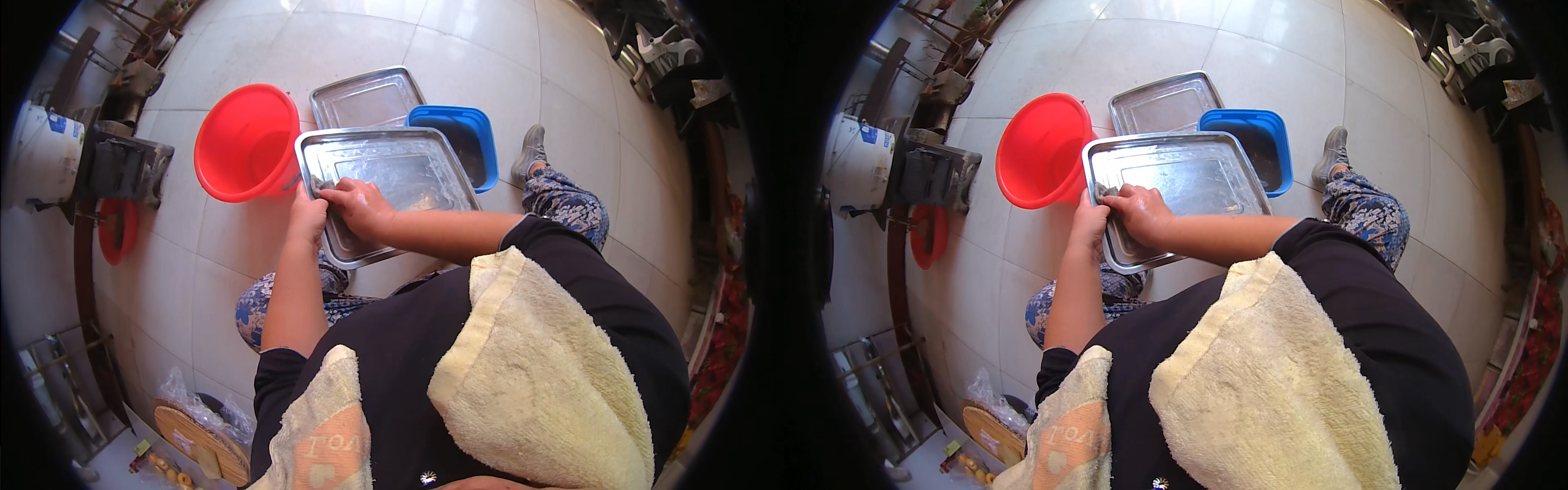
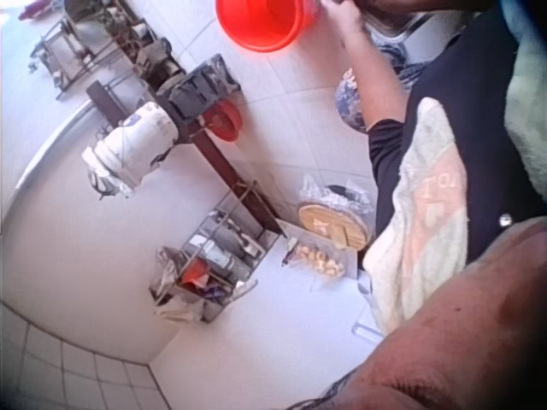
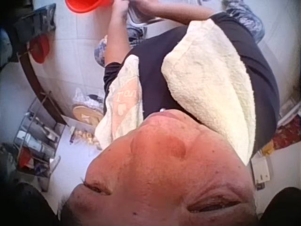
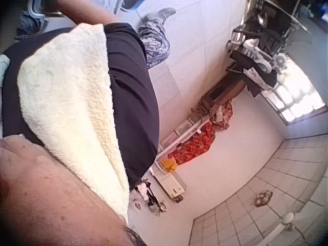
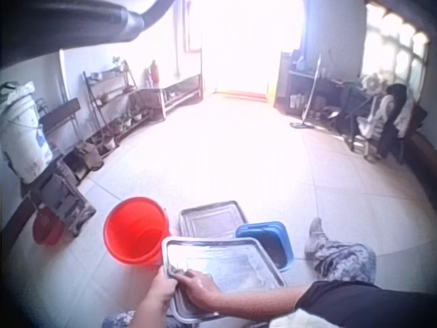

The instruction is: The person sits on the floor and scrubs a rectangular metal tray with a cloth. They repeatedly dip the cloth into a blue container of water and wipe the tray's surface, flipping it over to clean both sides.

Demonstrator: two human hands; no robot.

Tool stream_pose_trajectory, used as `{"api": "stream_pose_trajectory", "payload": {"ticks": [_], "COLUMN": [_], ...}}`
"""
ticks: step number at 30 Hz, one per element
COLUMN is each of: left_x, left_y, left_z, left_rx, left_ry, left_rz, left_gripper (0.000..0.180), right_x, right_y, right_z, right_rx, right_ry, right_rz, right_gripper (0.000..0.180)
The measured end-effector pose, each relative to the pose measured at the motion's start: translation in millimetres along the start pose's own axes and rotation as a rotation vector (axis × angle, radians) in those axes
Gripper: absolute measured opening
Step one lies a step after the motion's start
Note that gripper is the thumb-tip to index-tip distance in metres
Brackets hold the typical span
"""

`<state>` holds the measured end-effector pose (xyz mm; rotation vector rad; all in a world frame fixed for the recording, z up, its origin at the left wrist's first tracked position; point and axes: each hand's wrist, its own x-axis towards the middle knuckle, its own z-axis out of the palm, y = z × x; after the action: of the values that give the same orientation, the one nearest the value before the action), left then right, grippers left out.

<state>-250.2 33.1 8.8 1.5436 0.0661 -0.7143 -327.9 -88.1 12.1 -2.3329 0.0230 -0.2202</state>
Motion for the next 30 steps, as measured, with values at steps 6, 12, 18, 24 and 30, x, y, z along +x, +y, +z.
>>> {"api": "stream_pose_trajectory", "payload": {"ticks": [6, 12, 18, 24, 30], "left_x": [5.9, 22.9, 8.2, 6.1, 12.9], "left_y": [3.9, -11.1, 2.1, 9.3, -10.4], "left_z": [7.5, 1.1, 8.6, 20.2, 5.3], "left_rx": [0.113, 0.158, 0.086, 0.057, 0.215], "left_ry": [0.026, 0.049, 0.061, 0.015, 0.066], "left_rz": [-0.013, 0.074, 0.047, -0.036, 0.044], "left_gripper": [0.060, 0.061, 0.062, 0.061, 0.057], "right_x": [78.8, 87.4, 24.3, 30.9, 91.8], "right_y": [33.8, 88.1, 181.2, 195.4, 29.6], "right_z": [14.9, -0.5, -33.4, -19.4, 14.1], "right_rx": [-0.143, -0.322, -0.496, -0.064, -0.058], "right_ry": [0.085, -0.018, 0.149, 0.152, 0.031], "right_rz": [0.126, 0.077, 0.296, 0.760, 0.235], "right_gripper": [0.035, 0.039, 0.039, 0.033, 0.030]}}
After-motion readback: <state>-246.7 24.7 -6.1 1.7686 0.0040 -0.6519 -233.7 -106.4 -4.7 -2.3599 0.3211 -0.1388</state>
